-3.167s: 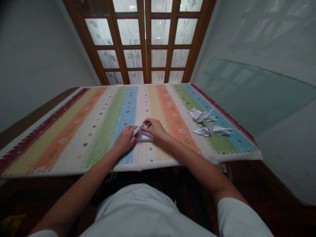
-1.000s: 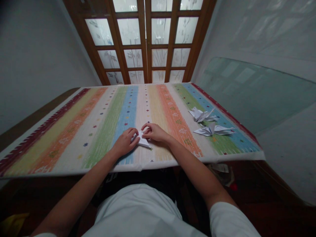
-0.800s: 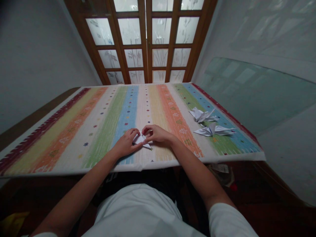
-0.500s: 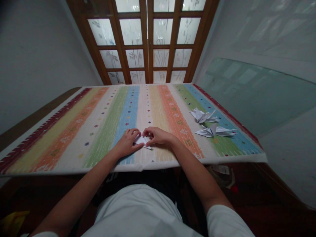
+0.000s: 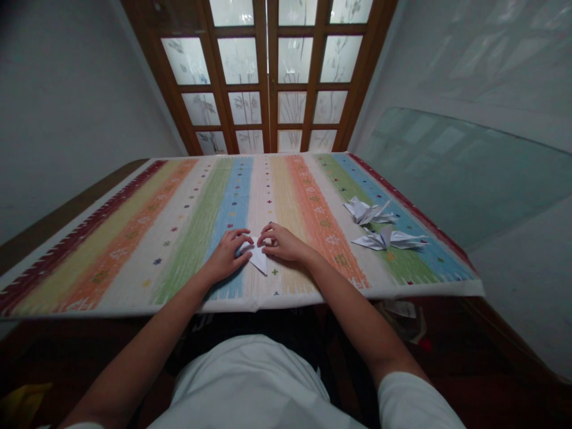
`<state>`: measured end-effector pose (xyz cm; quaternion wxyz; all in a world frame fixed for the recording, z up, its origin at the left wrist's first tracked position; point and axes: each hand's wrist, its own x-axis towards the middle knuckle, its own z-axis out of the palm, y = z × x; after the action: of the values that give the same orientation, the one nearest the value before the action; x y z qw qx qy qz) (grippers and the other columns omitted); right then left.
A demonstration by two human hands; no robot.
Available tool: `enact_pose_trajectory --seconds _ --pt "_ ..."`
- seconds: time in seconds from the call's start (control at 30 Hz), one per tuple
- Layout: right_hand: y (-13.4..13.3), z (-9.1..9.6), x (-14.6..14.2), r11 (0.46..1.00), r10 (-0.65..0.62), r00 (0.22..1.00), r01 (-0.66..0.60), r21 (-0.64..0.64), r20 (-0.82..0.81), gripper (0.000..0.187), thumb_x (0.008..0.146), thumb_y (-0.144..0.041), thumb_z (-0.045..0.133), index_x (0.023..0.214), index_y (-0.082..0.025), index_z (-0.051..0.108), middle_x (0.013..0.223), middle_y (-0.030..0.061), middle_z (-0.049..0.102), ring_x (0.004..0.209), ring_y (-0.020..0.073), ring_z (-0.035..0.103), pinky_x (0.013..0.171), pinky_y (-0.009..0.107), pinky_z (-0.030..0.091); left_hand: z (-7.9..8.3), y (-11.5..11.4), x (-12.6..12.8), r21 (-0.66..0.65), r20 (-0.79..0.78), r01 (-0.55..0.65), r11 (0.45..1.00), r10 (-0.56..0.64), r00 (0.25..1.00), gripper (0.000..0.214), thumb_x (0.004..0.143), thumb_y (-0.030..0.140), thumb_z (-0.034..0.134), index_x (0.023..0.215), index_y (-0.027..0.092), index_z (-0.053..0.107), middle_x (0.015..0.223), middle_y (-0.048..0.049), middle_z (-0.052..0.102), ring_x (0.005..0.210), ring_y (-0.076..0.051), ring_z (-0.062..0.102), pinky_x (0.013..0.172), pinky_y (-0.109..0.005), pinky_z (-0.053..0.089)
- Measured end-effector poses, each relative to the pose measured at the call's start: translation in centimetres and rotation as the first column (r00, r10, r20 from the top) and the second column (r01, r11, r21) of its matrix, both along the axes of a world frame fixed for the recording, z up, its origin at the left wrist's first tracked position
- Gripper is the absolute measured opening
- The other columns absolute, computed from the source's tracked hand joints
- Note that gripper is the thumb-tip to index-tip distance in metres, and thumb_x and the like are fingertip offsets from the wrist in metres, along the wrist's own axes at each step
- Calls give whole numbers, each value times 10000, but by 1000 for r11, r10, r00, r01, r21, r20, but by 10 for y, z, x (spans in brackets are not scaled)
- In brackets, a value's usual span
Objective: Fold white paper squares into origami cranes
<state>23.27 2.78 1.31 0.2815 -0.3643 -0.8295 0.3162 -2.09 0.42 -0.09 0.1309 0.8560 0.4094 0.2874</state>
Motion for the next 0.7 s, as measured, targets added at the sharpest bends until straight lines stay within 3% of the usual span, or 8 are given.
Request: enact_pose_trajectory --seconds 0.1,0.23,0.33,0.43,0.57,0.7 --pt "1 3 2 996 77 997 -77 33 19 198 869 -199 820 1058 -239 863 1295 118 716 1032 222 682 964 374 526 -2 4 0 -33 7 0 999 0 1000 127 981 165 637 1061 217 720 1260 -115 708 1235 -288 648 1144 -548 518" --pt "3 3 2 994 103 995 -104 -28 -8 190 820 -283 907 1000 -230 874 1157 112 784 1054 254 700 966 378 521 -3 5 -1 -82 15 23 996 -22 1000 313 867 37 560 1075 203 724 1138 -103 750 1143 -278 692 1087 -505 552" --pt "4 1 1 995 52 998 -56 -88 -46 169 865 -335 866 974 -206 868 1043 101 799 897 220 699 827 330 520 0 2 0 -86 27 -15 996 17 999 383 799 38 580 1127 198 696 1090 -102 751 1100 -285 695 1034 -484 570" --pt "3 -1 0 993 -35 998 28 -115 -58 215 952 -379 769 961 -180 852 867 71 775 738 183 644 704 295 470 2 0 2 -97 48 -36 995 41 998 244 897 148 610 1128 207 659 1062 -98 745 1050 -279 695 989 -465 576" --pt "5 -5 -6 990 -138 990 137 -43 -35 229 1015 -351 684 1005 -173 826 845 59 762 737 176 632 713 285 459 0 4 3 -153 120 -83 985 102 988 156 1013 211 557 1160 210 609 1043 -94 749 987 -256 717 956 -445 579" --pt "9 -12 -15 959 -279 957 272 82 84 162 998 -286 710 1068 -180 812 949 90 750 841 202 654 813 320 495 -5 9 3 -192 174 -108 975 142 975 272 985 127 589 1238 222 561 1029 -64 741 911 -217 727 926 -398 582"
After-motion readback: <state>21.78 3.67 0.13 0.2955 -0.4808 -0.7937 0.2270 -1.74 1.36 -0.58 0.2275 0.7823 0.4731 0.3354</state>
